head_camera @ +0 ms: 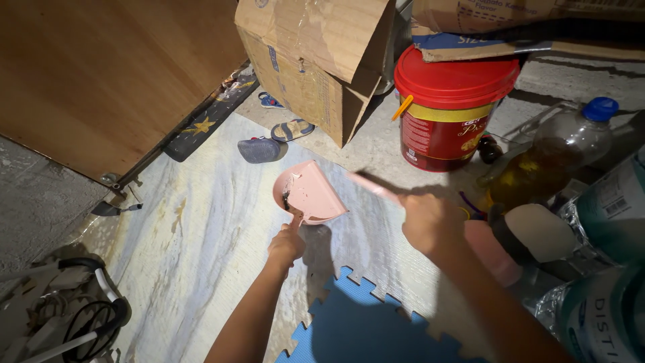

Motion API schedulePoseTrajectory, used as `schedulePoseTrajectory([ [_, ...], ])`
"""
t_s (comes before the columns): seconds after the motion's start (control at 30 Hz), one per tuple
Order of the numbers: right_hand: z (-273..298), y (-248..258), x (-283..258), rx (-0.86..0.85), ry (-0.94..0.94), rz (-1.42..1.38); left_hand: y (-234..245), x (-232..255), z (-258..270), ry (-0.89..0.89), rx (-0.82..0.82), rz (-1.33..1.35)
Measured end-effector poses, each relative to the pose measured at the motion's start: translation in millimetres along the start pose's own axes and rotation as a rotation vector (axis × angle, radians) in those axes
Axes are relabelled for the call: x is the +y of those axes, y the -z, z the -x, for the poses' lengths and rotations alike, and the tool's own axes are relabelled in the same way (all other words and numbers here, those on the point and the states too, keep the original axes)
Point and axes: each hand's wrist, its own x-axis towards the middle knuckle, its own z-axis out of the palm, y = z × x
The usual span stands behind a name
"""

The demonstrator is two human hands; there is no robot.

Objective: The person picks up a small dustpan and brush, sweeps debris into the pan near a wall, and empties the contents into a black trash bag. They then pick up several toys, including a panda plushie and other soft items, and move them onto a bed or play mat.

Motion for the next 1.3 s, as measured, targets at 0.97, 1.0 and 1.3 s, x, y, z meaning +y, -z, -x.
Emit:
schedulePoseTrajectory([
  [0.97, 36, 84, 30, -0.355, -0.254, -0.405, -32, 77, -178, -0.973, 0.625, 0.343],
  [1.0, 36, 75, 38, -0.374, -0.288, -0.374, -38, 93, -200, -0.973, 0.622, 0.340],
  [1.3, 42, -21, 114, 0.114, 0.274, -0.738, -74, 231, -249, -0.709, -0.095, 1.207],
])
